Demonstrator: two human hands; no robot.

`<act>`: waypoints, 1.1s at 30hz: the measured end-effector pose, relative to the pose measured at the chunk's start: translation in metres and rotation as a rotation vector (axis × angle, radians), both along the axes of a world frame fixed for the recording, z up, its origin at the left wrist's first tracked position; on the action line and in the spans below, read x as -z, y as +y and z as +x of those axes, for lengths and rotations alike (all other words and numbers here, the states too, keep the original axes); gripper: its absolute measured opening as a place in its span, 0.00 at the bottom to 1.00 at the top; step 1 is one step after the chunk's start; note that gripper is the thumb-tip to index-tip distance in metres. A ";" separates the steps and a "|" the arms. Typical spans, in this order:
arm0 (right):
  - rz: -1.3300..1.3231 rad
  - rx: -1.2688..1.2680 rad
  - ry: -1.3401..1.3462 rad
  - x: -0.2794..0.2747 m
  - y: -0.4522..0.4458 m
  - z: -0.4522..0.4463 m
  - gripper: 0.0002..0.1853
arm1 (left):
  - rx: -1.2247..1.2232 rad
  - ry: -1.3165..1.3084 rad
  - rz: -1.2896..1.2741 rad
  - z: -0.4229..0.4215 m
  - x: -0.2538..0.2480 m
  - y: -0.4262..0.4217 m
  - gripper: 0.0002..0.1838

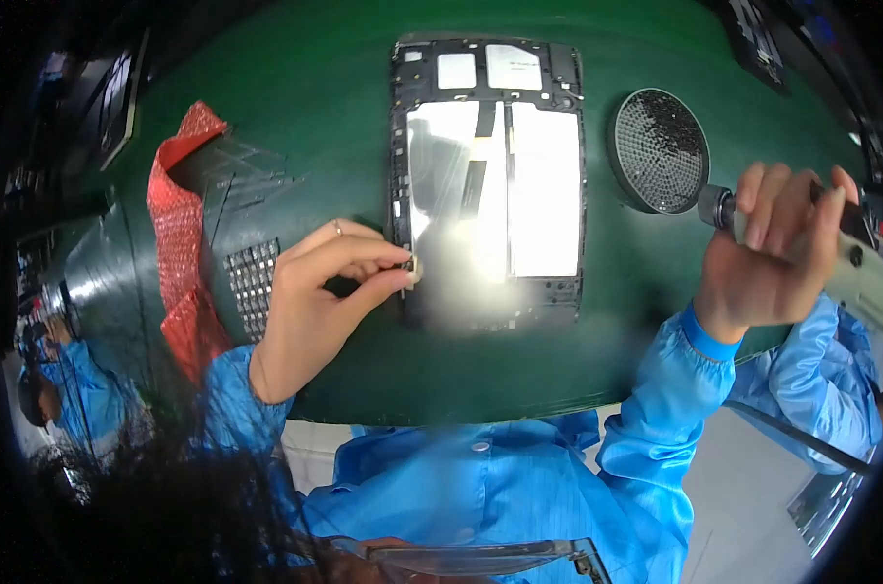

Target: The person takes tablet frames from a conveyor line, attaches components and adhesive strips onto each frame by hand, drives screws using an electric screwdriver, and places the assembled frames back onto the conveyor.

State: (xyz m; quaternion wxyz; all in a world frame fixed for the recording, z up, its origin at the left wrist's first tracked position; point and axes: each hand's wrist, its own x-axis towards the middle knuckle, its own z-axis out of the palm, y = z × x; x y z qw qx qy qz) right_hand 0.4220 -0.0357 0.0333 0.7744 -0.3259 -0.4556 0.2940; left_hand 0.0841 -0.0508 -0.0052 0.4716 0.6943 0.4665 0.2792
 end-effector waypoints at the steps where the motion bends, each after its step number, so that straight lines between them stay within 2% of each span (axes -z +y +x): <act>1: 0.014 -0.067 0.009 -0.002 -0.004 -0.005 0.15 | 0.018 0.004 0.014 0.000 0.002 0.000 0.10; 9: 0.020 -0.321 -0.024 -0.010 0.002 -0.060 0.14 | -0.056 -0.041 0.000 0.004 0.002 0.005 0.07; 17: -0.091 -0.466 -0.045 -0.009 0.003 -0.127 0.15 | -0.095 -0.082 -0.104 -0.003 0.008 0.007 0.12; 23: -0.230 -0.447 -0.067 0.009 0.013 -0.187 0.10 | -0.121 -0.129 -0.170 -0.020 0.016 0.017 0.14; 33: -0.263 -0.494 -0.150 0.016 0.025 -0.210 0.08 | -0.177 -0.187 -0.137 -0.033 0.020 0.024 0.14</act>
